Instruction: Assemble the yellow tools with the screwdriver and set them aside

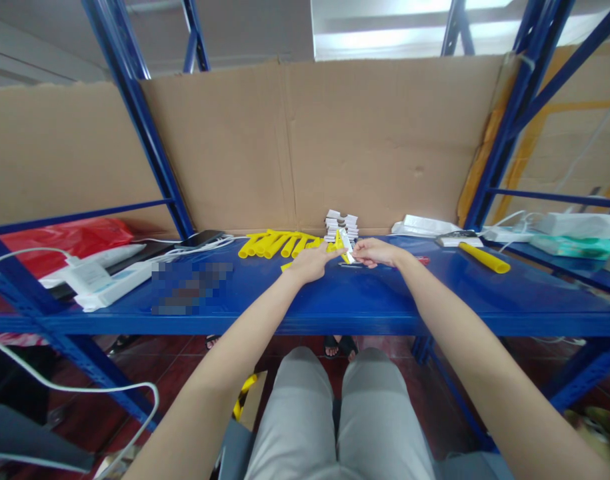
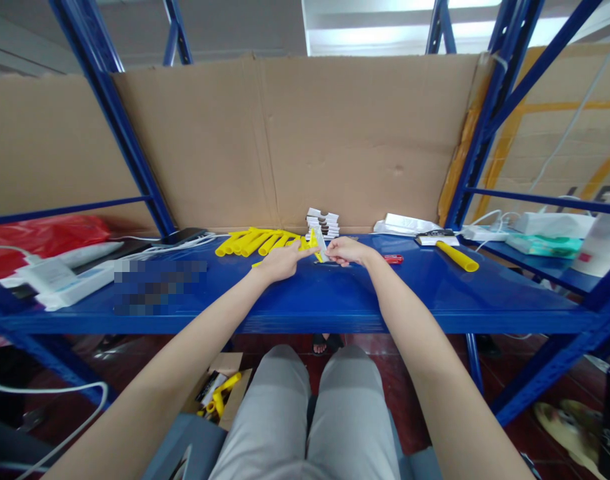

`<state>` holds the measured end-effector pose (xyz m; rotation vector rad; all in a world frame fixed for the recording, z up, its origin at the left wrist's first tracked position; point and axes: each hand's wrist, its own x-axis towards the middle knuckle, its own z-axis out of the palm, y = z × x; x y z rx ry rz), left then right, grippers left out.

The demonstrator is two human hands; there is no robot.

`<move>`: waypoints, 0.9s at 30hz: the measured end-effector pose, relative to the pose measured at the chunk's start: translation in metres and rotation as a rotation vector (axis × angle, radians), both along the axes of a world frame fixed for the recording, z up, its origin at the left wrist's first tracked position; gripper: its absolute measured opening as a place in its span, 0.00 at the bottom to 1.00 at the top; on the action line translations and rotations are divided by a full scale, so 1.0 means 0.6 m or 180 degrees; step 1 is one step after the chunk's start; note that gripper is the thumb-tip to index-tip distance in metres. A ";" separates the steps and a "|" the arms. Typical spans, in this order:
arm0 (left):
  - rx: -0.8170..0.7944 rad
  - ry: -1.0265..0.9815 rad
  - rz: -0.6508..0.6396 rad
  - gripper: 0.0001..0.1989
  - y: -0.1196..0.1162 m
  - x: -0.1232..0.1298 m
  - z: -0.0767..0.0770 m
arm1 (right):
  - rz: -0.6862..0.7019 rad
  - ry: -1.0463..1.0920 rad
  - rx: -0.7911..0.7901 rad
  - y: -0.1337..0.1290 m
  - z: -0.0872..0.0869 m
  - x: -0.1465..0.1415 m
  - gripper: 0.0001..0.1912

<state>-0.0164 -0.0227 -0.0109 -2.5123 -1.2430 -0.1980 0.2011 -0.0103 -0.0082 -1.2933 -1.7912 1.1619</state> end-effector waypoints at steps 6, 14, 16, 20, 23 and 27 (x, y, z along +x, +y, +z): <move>-0.0017 -0.0051 -0.0020 0.36 -0.001 0.000 0.000 | 0.0064 -0.0040 0.0002 -0.004 0.003 0.002 0.12; 0.0129 0.0035 -0.0088 0.35 -0.004 0.002 -0.003 | 0.0098 -0.0049 0.0117 0.000 -0.001 0.000 0.14; 0.0132 0.0029 -0.0100 0.35 -0.005 0.002 -0.003 | 0.0137 -0.0052 0.0135 0.003 -0.004 0.000 0.15; 0.0078 0.0030 -0.0120 0.35 -0.008 0.003 -0.002 | 0.0222 -0.0012 0.0130 0.008 -0.007 0.002 0.18; 0.0045 0.0025 -0.0166 0.35 -0.008 0.003 -0.004 | 0.0281 0.0053 0.0108 0.011 -0.008 0.005 0.18; -0.0008 -0.0009 -0.0295 0.34 -0.003 0.002 -0.007 | 0.0240 0.0012 0.0046 0.010 -0.009 0.004 0.16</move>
